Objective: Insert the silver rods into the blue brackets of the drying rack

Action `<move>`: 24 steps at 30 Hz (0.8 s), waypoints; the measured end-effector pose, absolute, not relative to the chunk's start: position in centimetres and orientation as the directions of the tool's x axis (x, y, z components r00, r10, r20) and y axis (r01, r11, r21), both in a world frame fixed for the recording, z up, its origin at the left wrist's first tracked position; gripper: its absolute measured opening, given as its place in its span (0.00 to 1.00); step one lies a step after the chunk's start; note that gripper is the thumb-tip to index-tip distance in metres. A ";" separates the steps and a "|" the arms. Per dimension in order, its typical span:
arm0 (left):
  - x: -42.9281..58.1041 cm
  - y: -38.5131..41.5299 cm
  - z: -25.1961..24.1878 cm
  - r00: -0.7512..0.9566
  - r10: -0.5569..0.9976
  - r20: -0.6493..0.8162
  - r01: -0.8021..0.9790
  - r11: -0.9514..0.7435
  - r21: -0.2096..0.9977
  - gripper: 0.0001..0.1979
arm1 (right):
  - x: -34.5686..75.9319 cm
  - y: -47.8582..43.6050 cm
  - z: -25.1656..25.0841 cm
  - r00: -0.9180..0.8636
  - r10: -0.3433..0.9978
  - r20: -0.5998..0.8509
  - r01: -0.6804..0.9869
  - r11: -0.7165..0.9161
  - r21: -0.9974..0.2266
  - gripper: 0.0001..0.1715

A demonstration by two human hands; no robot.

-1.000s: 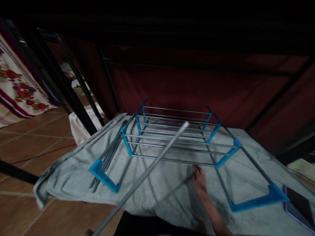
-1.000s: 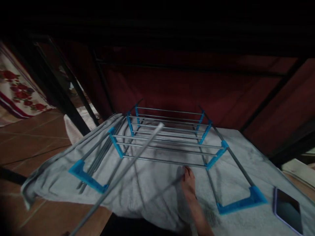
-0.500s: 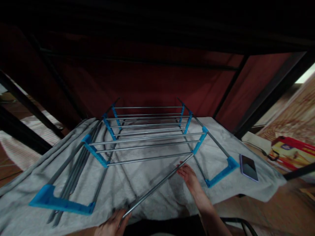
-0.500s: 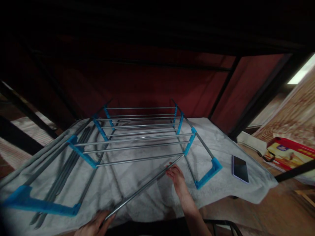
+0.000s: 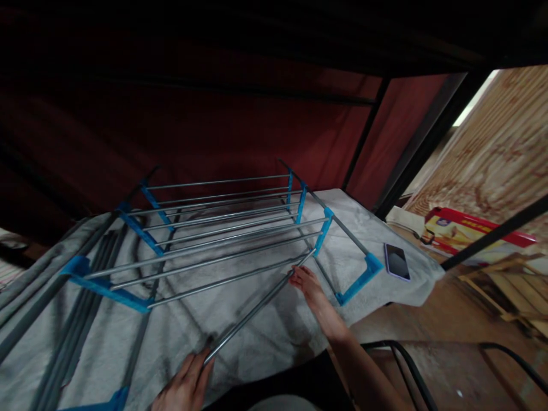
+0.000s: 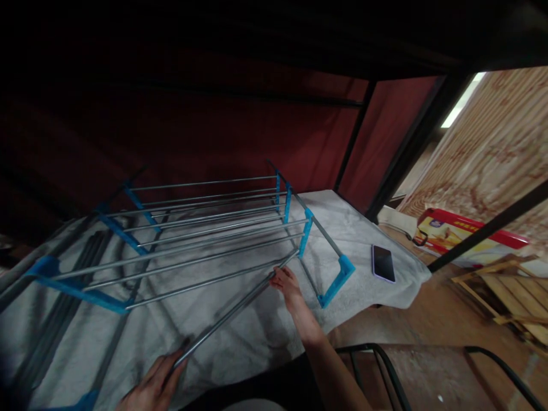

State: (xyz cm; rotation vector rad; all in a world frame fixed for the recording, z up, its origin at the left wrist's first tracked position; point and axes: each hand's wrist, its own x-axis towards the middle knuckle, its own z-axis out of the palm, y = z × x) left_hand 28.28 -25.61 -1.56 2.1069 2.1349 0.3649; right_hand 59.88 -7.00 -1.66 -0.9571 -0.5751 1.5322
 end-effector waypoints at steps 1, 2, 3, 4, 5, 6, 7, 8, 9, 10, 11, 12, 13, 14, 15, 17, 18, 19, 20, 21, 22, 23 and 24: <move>28.4 -25.3 -1.4 -0.024 0.995 0.096 0.970 0.000 0.242 0.22 | 59.9 -6.8 -1.5 0.013 0.969 -0.246 -0.568 -0.195 -0.799 0.19; 28.5 -25.0 -1.2 -0.024 0.994 0.108 0.972 -0.002 0.233 0.22 | 59.9 -6.6 -1.4 0.007 0.972 -0.237 -0.573 -0.190 -0.797 0.18; 28.6 -24.7 -1.0 -0.028 0.993 0.119 0.974 0.001 0.227 0.21 | 60.0 -6.3 -1.2 0.008 0.974 -0.227 -0.576 -0.181 -0.797 0.18; 28.7 -24.3 -0.8 -0.035 0.991 0.126 0.975 0.006 0.221 0.21 | 60.0 -6.1 -1.0 0.011 0.976 -0.220 -0.577 -0.173 -0.798 0.17; 28.8 -23.9 -0.6 -0.041 0.991 0.130 0.977 0.012 0.214 0.21 | 60.1 -5.9 -0.8 0.016 0.976 -0.215 -0.577 -0.167 -0.800 0.17; 28.8 -23.5 -0.3 -0.046 0.990 0.132 0.979 0.018 0.202 0.21 | 60.2 -5.6 -0.6 0.022 0.976 -0.215 -0.574 -0.164 -0.802 0.17; 28.8 -23.2 -0.1 -0.052 0.989 0.137 0.982 0.025 0.188 0.21 | 60.3 -5.4 -0.4 0.027 0.975 -0.220 -0.568 -0.166 -0.806 0.17; 28.8 -22.9 0.0 -0.051 0.988 0.144 0.985 0.026 0.173 0.21 | 60.3 -5.3 -0.3 0.034 0.973 -0.227 -0.561 -0.169 -0.811 0.17; 28.7 -22.6 0.2 -0.046 0.987 0.153 0.987 0.021 0.161 0.21 | 60.3 -5.1 -0.2 0.035 0.972 -0.232 -0.553 -0.175 -0.815 0.17; 28.6 -22.3 0.3 -0.039 0.986 0.164 0.988 0.014 0.152 0.20 | 60.3 -5.0 -0.2 0.032 0.971 -0.236 -0.544 -0.181 -0.819 0.17; 28.5 -22.1 0.4 -0.033 0.984 0.175 0.990 0.008 0.142 0.20 | 60.3 -5.0 -0.1 0.028 0.971 -0.239 -0.537 -0.187 -0.823 0.17; 28.4 -21.8 0.5 -0.028 0.982 0.185 0.992 0.004 0.129 0.20 | 60.3 -5.0 -0.1 0.021 0.971 -0.238 -0.532 -0.190 -0.825 0.16; 28.3 -21.6 0.6 -0.023 0.981 0.194 0.994 0.001 0.113 0.20 | 60.3 -5.0 0.0 0.016 0.974 -0.227 -0.536 -0.184 -0.824 0.14; 28.2 -21.3 0.8 -0.019 0.980 0.199 0.995 -0.001 0.096 0.20 | 60.3 -5.1 0.1 0.012 0.977 -0.211 -0.545 -0.170 -0.821 0.14; 28.1 -21.1 0.9 -0.015 0.979 0.202 0.997 -0.001 0.078 0.20 | 60.2 -5.2 0.2 0.009 0.982 -0.191 -0.560 -0.154 -0.814 0.13; 27.9 -20.5 1.2 -0.010 0.978 0.206 0.999 -0.001 0.052 0.20 | 60.2 -5.3 0.4 0.007 0.987 -0.159 -0.592 -0.124 -0.796 0.13; 27.8 -20.2 1.4 -0.008 0.977 0.212 0.999 -0.001 0.042 0.21 | 60.2 -5.3 0.4 0.005 0.988 -0.157 -0.601 -0.122 -0.790 0.14; 27.8 -19.8 1.6 -0.004 0.975 0.221 0.999 -0.004 0.034 0.21 | 60.2 -5.2 0.5 -0.002 0.987 -0.163 -0.606 -0.131 -0.785 0.15; 27.7 -19.5 1.9 0.002 0.973 0.231 1.000 -0.008 0.027 0.21 | 60.2 -5.0 0.5 -0.010 0.984 -0.179 -0.608 -0.148 -0.780 0.15; 27.7 -19.1 2.1 0.010 0.970 0.241 1.000 -0.015 0.019 0.21 | 60.2 -4.8 0.4 -0.015 0.980 -0.200 -0.612 -0.167 -0.773 0.15; 27.7 -18.8 2.3 0.018 0.968 0.251 1.000 -0.021 0.009 0.21 | 60.2 -4.6 0.3 -0.018 0.976 -0.219 -0.618 -0.183 -0.764 0.15; 27.7 -18.5 2.5 0.025 0.965 0.260 1.000 -0.025 -0.002 0.21 | 60.2 -4.4 0.2 -0.023 0.972 -0.233 -0.625 -0.196 -0.755 0.15; 27.7 -18.2 2.8 0.029 0.963 0.267 1.000 -0.026 -0.012 0.21 | 60.2 -4.2 0.1 -0.028 0.971 -0.239 -0.634 -0.202 -0.746 0.15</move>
